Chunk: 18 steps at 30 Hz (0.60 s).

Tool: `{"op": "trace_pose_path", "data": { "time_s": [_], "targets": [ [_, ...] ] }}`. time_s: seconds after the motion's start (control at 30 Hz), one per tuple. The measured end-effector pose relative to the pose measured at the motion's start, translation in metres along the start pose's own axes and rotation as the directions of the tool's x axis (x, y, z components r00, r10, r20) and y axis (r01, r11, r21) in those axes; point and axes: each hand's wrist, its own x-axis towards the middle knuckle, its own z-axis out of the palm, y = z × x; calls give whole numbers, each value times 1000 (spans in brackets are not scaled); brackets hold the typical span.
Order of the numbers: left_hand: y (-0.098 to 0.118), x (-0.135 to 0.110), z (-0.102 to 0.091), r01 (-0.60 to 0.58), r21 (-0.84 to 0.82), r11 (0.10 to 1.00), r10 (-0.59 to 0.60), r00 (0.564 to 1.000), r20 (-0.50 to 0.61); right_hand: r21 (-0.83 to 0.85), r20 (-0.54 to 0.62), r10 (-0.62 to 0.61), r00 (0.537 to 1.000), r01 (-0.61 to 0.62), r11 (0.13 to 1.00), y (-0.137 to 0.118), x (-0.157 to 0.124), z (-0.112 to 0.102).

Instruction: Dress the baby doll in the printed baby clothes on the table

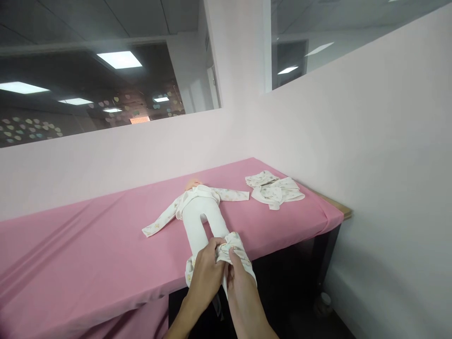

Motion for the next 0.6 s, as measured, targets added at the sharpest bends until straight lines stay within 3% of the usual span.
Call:
{"op": "trace_pose_path", "data": {
  "time_s": [0.1, 0.27, 0.37, 0.6],
  "targets": [
    [3, 8, -4, 8, 20, 1000, -9, 999, 31, 7, 10, 28, 1000, -28, 1000, 2, 6, -1],
    [6, 20, -11, -87, 294, 952, 40, 986, 162, 40, 75, 136, 988, -139, 989, -4, 11, -4],
    [5, 24, -11, -90, 395, 914, 24, 986, 168, 99, 52, 204, 978, -209, 973, -6, 13, -4],
    [4, 28, -13, -137, 317, 938, 72, 975, 210, 167, 135, 248, 959, -268, 949, -12, 17, -1]
  ]
}}
